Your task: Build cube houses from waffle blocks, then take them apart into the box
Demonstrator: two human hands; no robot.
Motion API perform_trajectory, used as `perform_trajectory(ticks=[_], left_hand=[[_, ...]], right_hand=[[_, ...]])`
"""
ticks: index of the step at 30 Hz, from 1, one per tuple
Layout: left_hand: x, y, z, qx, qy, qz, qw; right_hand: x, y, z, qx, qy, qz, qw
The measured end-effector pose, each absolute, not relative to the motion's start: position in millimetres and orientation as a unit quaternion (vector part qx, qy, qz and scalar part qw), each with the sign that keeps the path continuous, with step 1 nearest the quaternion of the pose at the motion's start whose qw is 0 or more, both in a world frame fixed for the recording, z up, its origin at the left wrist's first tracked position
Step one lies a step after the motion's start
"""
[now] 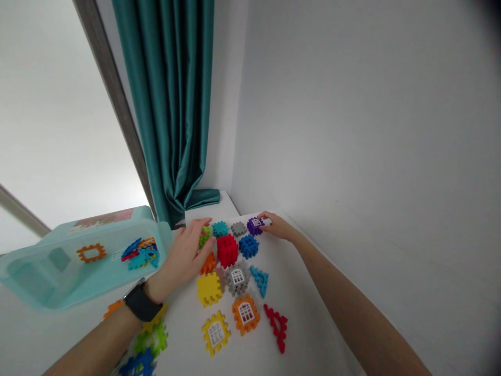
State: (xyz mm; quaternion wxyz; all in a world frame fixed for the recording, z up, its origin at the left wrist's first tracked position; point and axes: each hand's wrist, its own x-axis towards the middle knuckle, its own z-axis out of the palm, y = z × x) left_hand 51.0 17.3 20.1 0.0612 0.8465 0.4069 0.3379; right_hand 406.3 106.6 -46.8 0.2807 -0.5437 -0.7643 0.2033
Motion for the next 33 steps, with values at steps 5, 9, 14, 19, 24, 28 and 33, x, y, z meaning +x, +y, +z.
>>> perform_trajectory(ticks=[5,9,14,19,24,28,33], left_hand=[[52,21,18,0.847,0.408,0.335,0.066],[53,22,17,0.852,0.404,0.328,0.066],[54,22,16,0.857,0.399,0.319,0.065],[53,21,16,0.862,0.397,0.31,0.062],[55,22,17,0.87,0.388,0.301,0.055],[60,24,20,0.877,0.376,0.295,0.044],[58,23,27,0.88,0.366,0.301,0.024]], right_hand=[[408,109,-49,-0.539,-0.771,0.205,0.271],[408,110,-53,-0.535,-0.775,0.202,0.269],[407,109,-57,-0.531,-0.779,0.193,0.271],[407,102,-56,-0.534,-0.78,0.159,0.285],[401,74,-50,-0.536,-0.781,0.097,0.306],[388,40,-44,-0.507,-0.8,0.022,0.32],[367,9,-21,-0.488,-0.802,0.013,0.344]])
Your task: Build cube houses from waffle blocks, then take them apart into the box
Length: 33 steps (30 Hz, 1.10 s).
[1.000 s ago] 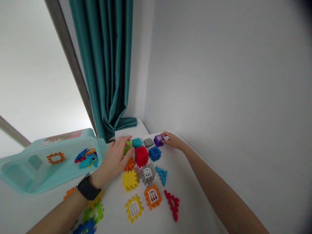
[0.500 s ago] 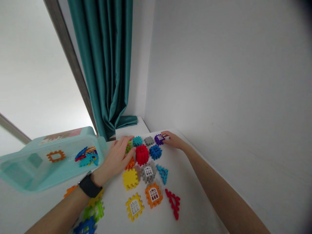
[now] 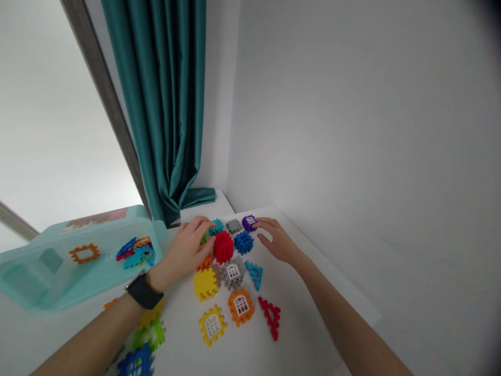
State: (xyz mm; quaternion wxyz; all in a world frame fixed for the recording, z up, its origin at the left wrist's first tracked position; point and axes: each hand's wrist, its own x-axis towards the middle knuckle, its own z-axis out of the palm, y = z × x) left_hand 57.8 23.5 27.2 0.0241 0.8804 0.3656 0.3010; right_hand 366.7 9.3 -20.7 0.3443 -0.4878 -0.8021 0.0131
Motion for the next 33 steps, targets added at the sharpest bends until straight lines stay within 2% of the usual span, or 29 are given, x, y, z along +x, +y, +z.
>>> perform_trajectory(ticks=[7,12,21,29,33], left_hand=[[22,13,44,0.88,0.377,0.288,0.005],[-16,-5,50,0.881,0.398,0.255,-0.01],[-101,-35,46,0.869,0.439,0.229,0.013],[-155,-53,15,0.89,0.419,0.143,0.11],[-160,-60,-2,0.894,0.422,0.106,0.105]], right_hand=[[307,-8,22,-0.425,-0.833,0.007,0.354],[258,-9,33,-0.38,-0.857,0.016,0.347],[182,-13,29,-0.34,-0.888,0.068,0.301],[133,-22,14,-0.326,-0.898,0.137,0.263],[113,-36,-1,-0.318,-0.904,0.156,0.241]])
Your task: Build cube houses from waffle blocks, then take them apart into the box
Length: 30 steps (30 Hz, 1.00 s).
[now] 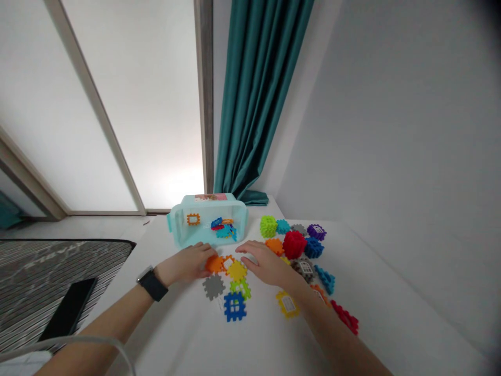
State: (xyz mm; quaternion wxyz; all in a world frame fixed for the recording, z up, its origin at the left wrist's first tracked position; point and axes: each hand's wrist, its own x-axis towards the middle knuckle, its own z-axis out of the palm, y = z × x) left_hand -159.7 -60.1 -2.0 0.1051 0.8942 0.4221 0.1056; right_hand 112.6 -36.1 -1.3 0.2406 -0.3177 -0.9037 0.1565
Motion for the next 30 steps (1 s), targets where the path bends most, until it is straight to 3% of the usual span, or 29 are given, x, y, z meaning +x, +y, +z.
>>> perform_trajectory(ticks=[8,14,19,26,30], left_hand=[[-156,-62,-18,0.882,0.454,0.085,0.097],[-157,-74,-34,0.839,0.494,0.198,0.116],[-157,-79,-42,0.831,0.459,0.292,0.12],[-147,-94,-28,0.828,0.367,0.422,-0.049],[-140,-100,-23,0.797,0.322,0.499,-0.112]], right_hand=[[84,-67,-32,-0.343,-0.892,0.197,0.22],[77,-80,-48,-0.364,-0.883,0.195,0.224],[78,-82,-56,-0.377,-0.847,0.236,0.29],[78,-86,-51,-0.398,-0.769,0.269,0.421],[81,-91,-43,-0.37,-0.785,0.193,0.458]])
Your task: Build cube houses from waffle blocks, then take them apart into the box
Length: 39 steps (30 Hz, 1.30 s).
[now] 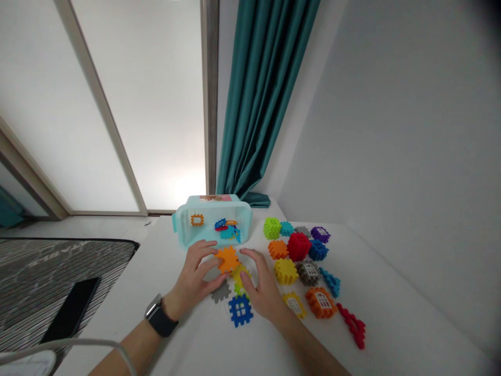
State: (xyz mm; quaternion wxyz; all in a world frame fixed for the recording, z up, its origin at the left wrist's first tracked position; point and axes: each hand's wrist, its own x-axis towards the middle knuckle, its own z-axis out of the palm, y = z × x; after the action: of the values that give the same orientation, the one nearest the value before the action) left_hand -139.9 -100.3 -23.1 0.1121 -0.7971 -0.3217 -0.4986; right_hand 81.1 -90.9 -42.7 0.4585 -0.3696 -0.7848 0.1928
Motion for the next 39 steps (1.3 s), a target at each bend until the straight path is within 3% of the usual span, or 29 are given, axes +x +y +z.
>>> perform_trajectory(ticks=[7,20,39], left_hand=[[-134,-102,-26,-0.794,-0.309,-0.521,0.054],[-134,-104,-24,-0.799,-0.311,-0.515,0.011],[-137,-105,-29,-0.795,-0.401,-0.456,-0.005]], right_hand=[[81,-92,-36,-0.324,-0.821,0.048,0.468],[84,-94,-38,-0.333,-0.813,0.148,0.454],[87,-89,-37,-0.299,-0.836,0.121,0.445]])
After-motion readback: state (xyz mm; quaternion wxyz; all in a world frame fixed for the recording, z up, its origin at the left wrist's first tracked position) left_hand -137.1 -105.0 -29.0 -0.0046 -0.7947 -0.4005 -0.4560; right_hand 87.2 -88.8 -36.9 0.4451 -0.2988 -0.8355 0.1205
